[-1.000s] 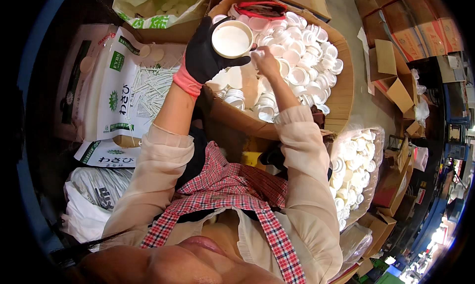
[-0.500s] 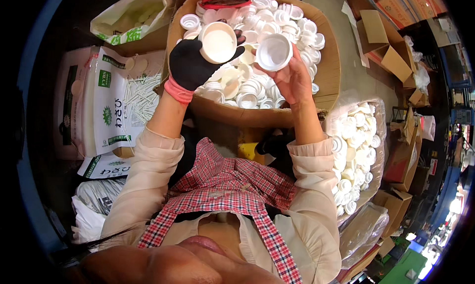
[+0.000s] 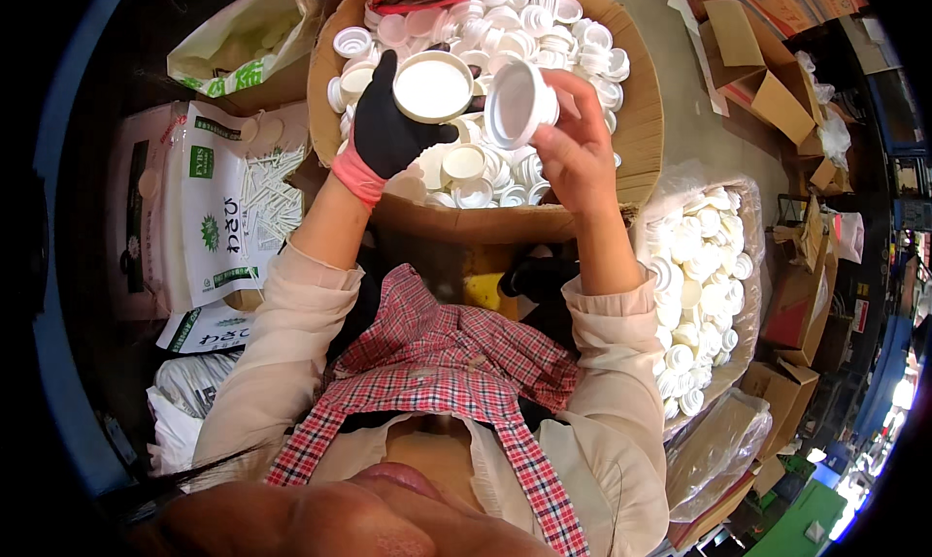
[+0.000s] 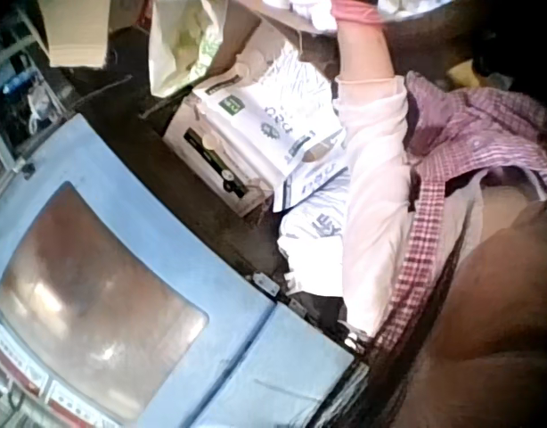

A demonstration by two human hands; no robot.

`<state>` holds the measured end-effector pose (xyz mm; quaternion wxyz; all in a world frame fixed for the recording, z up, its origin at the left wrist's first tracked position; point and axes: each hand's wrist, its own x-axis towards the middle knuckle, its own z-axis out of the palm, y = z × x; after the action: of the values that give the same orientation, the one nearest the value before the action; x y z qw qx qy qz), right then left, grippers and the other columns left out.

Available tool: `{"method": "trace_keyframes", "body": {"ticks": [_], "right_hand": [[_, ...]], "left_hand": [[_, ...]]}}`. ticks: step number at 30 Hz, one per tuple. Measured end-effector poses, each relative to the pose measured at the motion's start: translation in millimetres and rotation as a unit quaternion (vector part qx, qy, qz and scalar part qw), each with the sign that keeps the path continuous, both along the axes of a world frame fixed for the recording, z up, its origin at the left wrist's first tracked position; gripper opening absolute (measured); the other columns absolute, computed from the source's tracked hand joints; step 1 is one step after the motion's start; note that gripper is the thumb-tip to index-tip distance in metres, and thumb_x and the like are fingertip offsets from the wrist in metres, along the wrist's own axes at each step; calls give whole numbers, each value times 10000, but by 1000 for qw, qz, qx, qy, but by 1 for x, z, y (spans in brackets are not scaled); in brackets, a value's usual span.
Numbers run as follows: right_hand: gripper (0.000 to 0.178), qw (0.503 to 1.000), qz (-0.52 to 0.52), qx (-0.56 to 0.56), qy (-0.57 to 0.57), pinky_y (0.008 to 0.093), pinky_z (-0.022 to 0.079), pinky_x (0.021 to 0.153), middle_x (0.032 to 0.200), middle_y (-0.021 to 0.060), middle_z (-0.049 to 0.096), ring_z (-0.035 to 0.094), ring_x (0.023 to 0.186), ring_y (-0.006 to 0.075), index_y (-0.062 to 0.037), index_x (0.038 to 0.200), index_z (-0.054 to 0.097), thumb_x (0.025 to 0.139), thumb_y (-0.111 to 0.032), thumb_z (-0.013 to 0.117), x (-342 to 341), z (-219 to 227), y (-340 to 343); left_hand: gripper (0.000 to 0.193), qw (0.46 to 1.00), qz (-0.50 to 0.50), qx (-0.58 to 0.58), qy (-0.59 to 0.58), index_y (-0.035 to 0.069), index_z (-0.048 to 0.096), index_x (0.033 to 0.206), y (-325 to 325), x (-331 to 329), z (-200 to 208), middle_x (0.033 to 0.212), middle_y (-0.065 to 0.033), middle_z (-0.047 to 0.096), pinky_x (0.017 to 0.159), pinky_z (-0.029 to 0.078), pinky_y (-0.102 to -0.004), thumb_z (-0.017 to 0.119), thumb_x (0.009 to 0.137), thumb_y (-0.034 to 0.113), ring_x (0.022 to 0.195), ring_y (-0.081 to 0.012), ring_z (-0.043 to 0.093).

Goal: The person sits on the floor and repeatedly picks up white plastic cup bases and lids from a large cardboard box. They fit the lids onto the bases one by one and place the assembled cups into a separate pile or box.

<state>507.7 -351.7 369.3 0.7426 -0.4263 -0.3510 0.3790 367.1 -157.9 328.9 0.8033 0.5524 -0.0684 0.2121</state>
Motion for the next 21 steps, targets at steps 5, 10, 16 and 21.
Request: {"method": "trace_keyframes", "body": {"ticks": [5,10,16,21], "right_hand": [[684,908,-161,-21,-386,364,443,961,1293,141,496,502,1166,254,-38,1308,464,696,-25,772,-39,16,10],[682,765,-242,-27,-597,377,474,878,1209,167,521,536,1078,323,-21,1261,508,650,-60,808,-53,14,16],[692,733,-266,-14,-627,349,498,832,1207,151,542,567,1054,297,-41,1254,524,638,-77,839,-59,11,24],[685,730,-266,-9,-630,355,496,838,1209,155,542,556,1068,300,-36,1247,533,633,-55,837,-62,13,26]], "left_hand": [[534,986,1,-149,-70,-28,353,1386,-24,1,7,1355,-175,494,1042,401,-383,410,992,329,1236,-264,496],[457,994,82,44,-59,-35,347,1396,-38,-8,20,1362,-175,482,1071,360,-372,346,1018,223,1254,-271,473],[497,996,65,-13,-64,-25,336,1408,-42,-8,23,1363,-168,478,1066,365,-354,361,1010,272,1255,-244,471],[530,962,-52,-260,-70,-8,330,1420,-44,-10,24,1379,-146,461,1073,348,-343,384,997,308,1269,-232,451]]}}
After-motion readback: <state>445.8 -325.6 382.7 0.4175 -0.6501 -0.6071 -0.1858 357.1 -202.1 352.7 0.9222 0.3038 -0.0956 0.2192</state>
